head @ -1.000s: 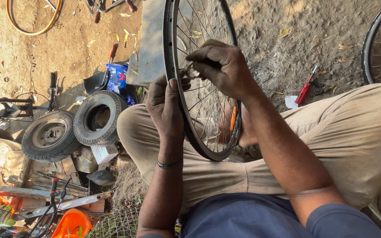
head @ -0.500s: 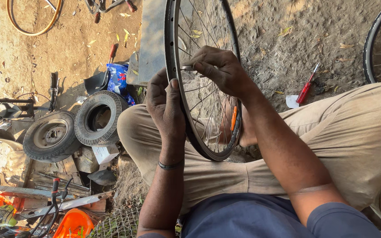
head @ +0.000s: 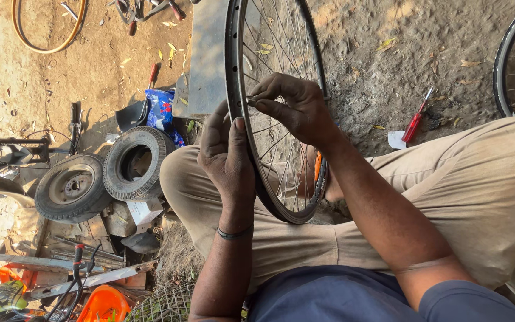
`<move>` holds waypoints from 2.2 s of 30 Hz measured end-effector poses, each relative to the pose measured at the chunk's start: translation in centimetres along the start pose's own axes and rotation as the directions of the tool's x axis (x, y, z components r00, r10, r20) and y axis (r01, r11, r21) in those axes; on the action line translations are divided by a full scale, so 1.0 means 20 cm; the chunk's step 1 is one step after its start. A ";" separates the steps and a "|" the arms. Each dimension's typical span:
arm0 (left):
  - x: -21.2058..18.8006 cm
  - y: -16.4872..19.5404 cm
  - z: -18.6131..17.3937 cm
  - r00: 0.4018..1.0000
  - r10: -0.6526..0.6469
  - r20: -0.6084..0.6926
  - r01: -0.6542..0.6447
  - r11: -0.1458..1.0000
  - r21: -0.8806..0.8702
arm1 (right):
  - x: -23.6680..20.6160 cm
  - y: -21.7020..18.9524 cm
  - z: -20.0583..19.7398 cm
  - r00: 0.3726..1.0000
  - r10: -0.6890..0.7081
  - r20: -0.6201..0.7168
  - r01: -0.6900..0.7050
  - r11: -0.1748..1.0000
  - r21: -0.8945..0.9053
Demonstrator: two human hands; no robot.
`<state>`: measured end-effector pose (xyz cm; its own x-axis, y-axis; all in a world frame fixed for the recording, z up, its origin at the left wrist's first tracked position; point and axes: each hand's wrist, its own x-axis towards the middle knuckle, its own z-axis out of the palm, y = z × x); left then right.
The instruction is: The person sits on the ground holding a bicycle wheel and works the spokes and rim by hand, turning spoke nipples and checking the rim around its circumference. At the end they set the wheel across their legs and pick up a mobile phone.
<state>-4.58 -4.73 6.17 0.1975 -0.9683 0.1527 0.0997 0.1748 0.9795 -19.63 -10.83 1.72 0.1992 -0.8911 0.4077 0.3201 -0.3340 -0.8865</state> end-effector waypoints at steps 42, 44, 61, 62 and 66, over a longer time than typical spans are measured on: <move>0.04 -0.05 -0.04 0.999 0.011 0.052 -0.006 0.996 -0.089 | 0.03 0.02 -0.06 0.985 0.137 0.109 -0.133 0.990 -0.047; 0.03 -0.05 -0.02 0.996 0.023 0.084 -0.011 0.991 -0.132 | 0.03 0.04 0.01 0.985 0.166 0.046 -0.170 0.977 0.128; 0.02 -0.03 0.01 0.997 -0.044 0.063 0.049 0.995 -0.092 | -0.01 -0.02 0.13 0.934 -0.305 -0.185 0.092 0.706 -0.702; 0.02 -0.03 0.01 0.996 -0.032 0.080 0.040 0.994 -0.100 | -0.01 -0.02 0.15 0.930 -0.311 -0.193 0.087 0.700 -0.709; 0.03 -0.03 -0.01 0.996 -0.058 0.067 0.064 0.993 -0.098 | 0.03 -0.05 0.10 0.974 -0.198 -0.110 0.090 0.783 -0.615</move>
<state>-4.28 -5.42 5.57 0.1259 -0.9866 0.1041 0.2069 0.1288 0.9699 -17.97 -10.28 3.34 0.0288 -0.8353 0.5490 -0.3009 -0.5310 -0.7922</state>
